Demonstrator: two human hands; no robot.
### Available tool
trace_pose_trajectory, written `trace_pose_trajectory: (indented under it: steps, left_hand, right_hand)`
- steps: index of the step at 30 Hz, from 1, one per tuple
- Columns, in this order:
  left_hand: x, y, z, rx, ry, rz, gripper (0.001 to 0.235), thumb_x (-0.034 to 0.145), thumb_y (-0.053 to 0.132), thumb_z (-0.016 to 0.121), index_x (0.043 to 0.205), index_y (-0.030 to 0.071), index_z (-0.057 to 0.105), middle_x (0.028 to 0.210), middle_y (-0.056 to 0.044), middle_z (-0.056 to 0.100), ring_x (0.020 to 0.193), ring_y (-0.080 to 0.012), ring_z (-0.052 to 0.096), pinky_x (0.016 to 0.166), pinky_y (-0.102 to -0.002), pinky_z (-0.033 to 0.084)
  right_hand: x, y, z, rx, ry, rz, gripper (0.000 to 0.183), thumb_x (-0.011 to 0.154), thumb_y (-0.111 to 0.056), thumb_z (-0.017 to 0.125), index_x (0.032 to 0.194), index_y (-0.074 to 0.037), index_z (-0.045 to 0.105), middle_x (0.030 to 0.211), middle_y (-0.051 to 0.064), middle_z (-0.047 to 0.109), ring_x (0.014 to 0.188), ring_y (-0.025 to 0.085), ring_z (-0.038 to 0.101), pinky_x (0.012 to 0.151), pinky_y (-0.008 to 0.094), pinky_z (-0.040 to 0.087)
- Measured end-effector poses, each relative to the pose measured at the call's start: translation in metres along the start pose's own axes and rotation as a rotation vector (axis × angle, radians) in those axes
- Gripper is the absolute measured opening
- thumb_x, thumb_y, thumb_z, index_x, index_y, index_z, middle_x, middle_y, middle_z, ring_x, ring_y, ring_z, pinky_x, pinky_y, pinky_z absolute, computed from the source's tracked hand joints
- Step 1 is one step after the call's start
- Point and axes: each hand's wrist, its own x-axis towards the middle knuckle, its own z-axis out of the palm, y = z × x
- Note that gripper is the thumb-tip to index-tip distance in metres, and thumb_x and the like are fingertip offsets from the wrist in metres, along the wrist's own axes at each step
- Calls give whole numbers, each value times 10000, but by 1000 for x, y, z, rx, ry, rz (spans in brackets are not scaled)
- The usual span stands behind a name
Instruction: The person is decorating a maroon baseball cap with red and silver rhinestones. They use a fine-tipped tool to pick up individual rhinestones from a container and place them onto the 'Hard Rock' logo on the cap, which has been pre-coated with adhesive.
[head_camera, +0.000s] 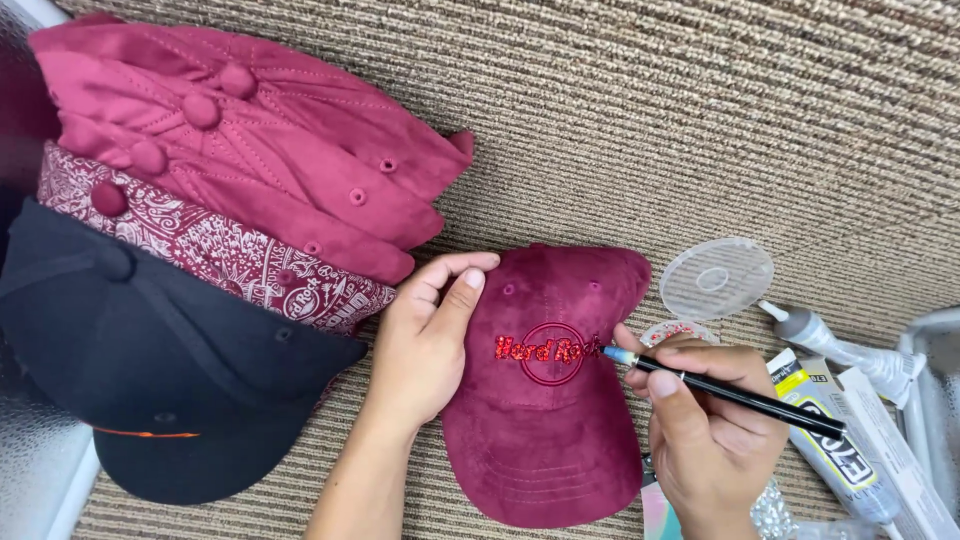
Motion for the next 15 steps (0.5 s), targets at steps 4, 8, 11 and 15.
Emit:
trace_pose_trajectory:
  steps: [4, 8, 11, 15]
  left_hand:
    - [1, -1, 1, -14, 3, -9, 282, 984, 190, 555, 1160, 58, 730, 1104, -42, 789, 922, -113, 704, 859, -243, 552]
    - [1, -2, 1, 1, 7, 3, 277, 983, 178, 554, 1156, 56, 732, 1100, -40, 791, 919, -110, 704, 857, -242, 551]
    - [1, -1, 1, 5, 7, 16, 278, 984, 178, 551, 1155, 52, 731, 1094, -40, 788, 916, -109, 699, 853, -241, 549]
    - [2, -4, 2, -12, 8, 41, 271, 986, 164, 551, 1149, 38, 727, 1088, -45, 781, 915, -112, 690, 851, -242, 544]
  right_hand:
    - [-1, 1, -2, -3, -1, 9, 138, 959, 7, 615, 1084, -19, 562, 934, 120, 670, 831, 147, 719, 1131, 523, 622]
    - [0, 0, 0, -50, -15, 25, 138, 958, 6, 616, 1081, -27, 561, 919, 103, 664, 843, 139, 712, 1144, 504, 618]
    - [1, 0, -1, -59, -26, 23, 140, 957, 4, 616, 1081, -33, 564, 911, 98, 663, 853, 142, 710, 1146, 499, 615]
    - [0, 1, -2, -68, -27, 35, 154, 949, 23, 611, 1086, -32, 564, 907, 99, 679, 858, 144, 721, 1149, 484, 611]
